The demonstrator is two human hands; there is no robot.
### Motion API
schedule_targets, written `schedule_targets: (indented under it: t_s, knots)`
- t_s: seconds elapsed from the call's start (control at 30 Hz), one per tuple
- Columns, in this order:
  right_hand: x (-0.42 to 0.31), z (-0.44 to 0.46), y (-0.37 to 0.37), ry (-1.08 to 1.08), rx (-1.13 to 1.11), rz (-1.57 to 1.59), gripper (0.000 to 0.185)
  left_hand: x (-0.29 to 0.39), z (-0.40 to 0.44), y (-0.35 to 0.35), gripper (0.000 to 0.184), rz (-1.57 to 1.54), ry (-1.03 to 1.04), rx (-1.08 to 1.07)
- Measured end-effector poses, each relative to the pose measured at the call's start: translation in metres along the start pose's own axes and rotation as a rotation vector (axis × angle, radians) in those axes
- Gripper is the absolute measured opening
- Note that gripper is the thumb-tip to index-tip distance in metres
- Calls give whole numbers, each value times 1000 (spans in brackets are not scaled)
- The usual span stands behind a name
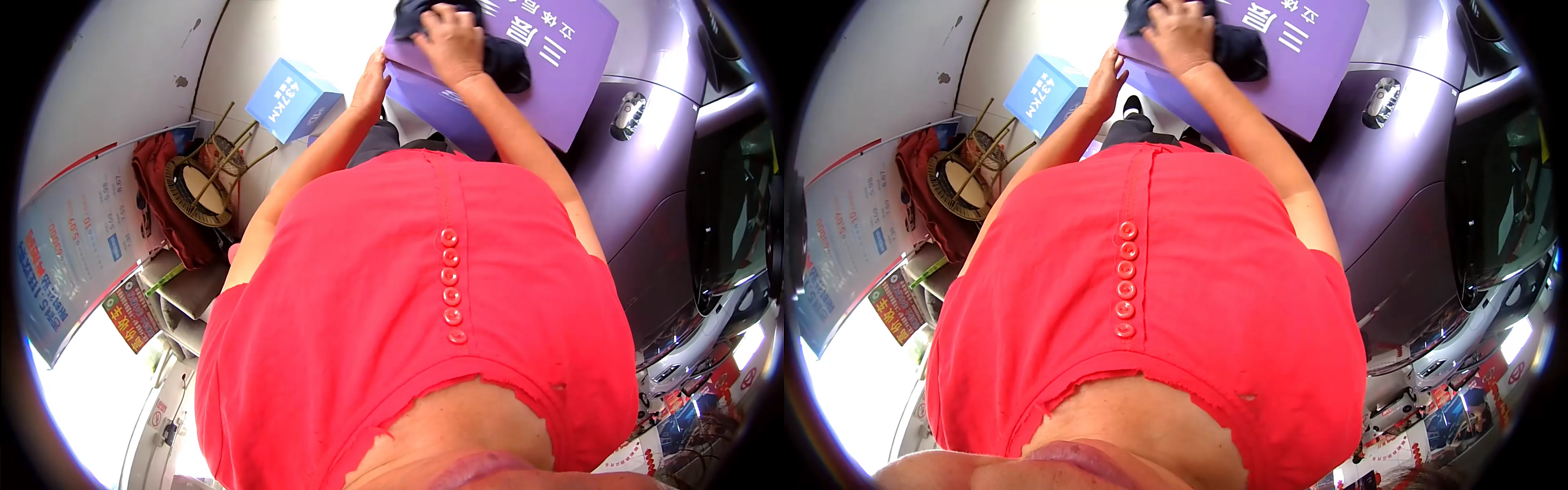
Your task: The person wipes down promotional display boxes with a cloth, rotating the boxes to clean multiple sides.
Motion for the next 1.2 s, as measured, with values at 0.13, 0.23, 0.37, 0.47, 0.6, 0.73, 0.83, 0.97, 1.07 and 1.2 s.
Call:
schedule_targets:
  t_s: [0.13, 0.23, 0.37, 0.47, 0.6, 0.73, 0.83, 0.97, 1.07, 1.2]
  knots:
    - [-22, -44, 6, -189, -102, 245, 39, -14, 1, -10, 50, 212, 112, 10]
    - [-1, -75, -24, -254, -190, 286, 41, -11, 1, -4, 54, -17, 95, 31]
    - [34, -118, -75, -259, -333, 206, 41, 11, -3, -1, 52, 80, 127, 66]
    - [58, -132, -114, -82, -410, 256, 38, 13, -5, 0, 52, 39, 98, 21]
    - [96, -142, -144, 175, -310, 301, 43, -55, 52, 9, 50, 44, 313, 50]
    - [118, -129, -156, 301, 24, 376, 36, -17, 30, 14, 49, 144, 245, 118]
    - [107, -103, -142, 247, 51, 365, 36, -2, 20, 12, 48, 83, 201, 87]
    - [68, -55, -90, 150, 52, 404, 40, -1, 12, 13, 49, 40, 130, 126]
    - [40, -22, -48, -53, 23, 251, 40, -19, 20, 23, 51, 195, 199, 113]
    - [17, -12, -6, -280, -152, 13, 43, -17, 13, 28, 49, 175, 221, 76]
Point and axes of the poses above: each hand's wrist, its own z-axis towards the middle knuckle, its own y-axis out of the palm, x = y × z, the point moved 1 cm from there along z, towards the middle knuckle, and after that the axes turned 12 degrees about z, right-handed, at the moved point
